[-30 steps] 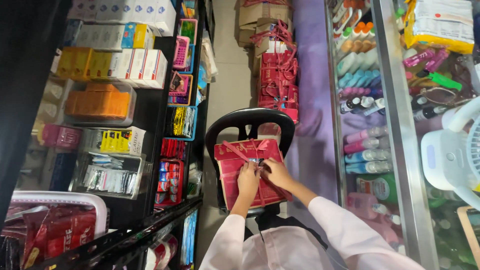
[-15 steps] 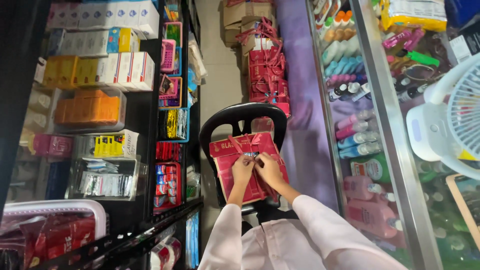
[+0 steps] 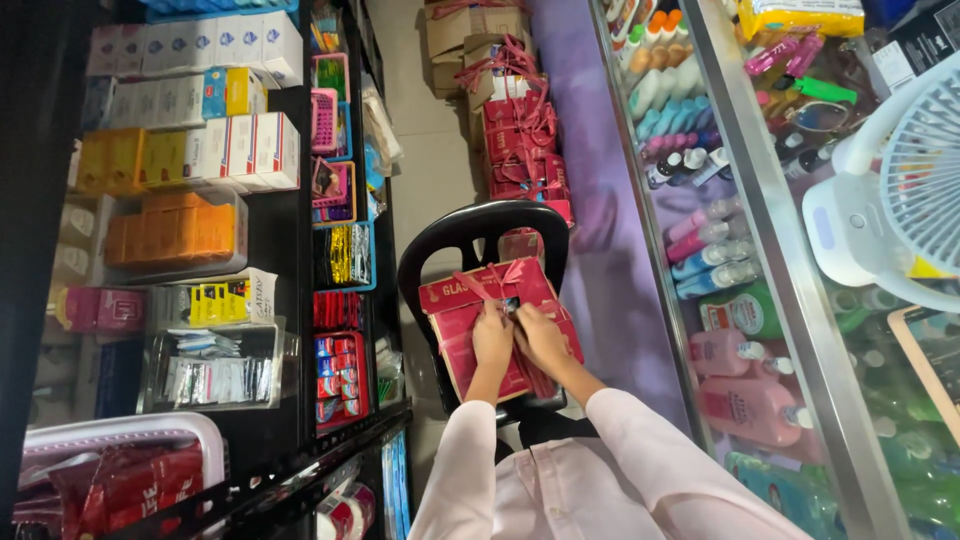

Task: The recorder is unboxing and organizing various products like milk powder, coffee mate, and feminine hygiene products onto retail shelves in a grocery store.

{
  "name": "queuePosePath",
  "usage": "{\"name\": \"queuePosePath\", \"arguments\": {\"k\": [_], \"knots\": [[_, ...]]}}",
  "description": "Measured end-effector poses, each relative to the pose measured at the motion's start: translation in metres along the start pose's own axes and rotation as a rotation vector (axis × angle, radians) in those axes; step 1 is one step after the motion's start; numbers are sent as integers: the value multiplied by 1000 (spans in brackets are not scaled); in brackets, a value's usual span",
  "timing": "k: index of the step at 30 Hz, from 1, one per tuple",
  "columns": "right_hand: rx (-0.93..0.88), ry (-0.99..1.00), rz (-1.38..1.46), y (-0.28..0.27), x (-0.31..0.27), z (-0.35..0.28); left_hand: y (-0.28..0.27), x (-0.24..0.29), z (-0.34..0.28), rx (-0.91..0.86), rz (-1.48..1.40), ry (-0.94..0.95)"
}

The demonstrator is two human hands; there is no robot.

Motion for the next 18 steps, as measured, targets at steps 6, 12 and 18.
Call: {"name": "queuePosePath", "arguments": {"k": [6, 12, 18], "knots": [[233, 453, 593, 86, 106, -19, 43, -63, 13, -63, -609, -160], [317, 393, 436, 16, 82, -17, 64, -83, 35, -336, -733, -86], [79, 258, 321, 6, 23, 4, -48, 32, 42, -410, -276, -17]]}}
Point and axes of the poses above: each hand's wrist, its own z-axis towards the middle knuckle, its own y-axis out of the palm, x = y × z, the point moved 6 cm from there along z, towards the middle knuckle, and after that the axes turned 4 degrees about -z, right-handed, at the moved point
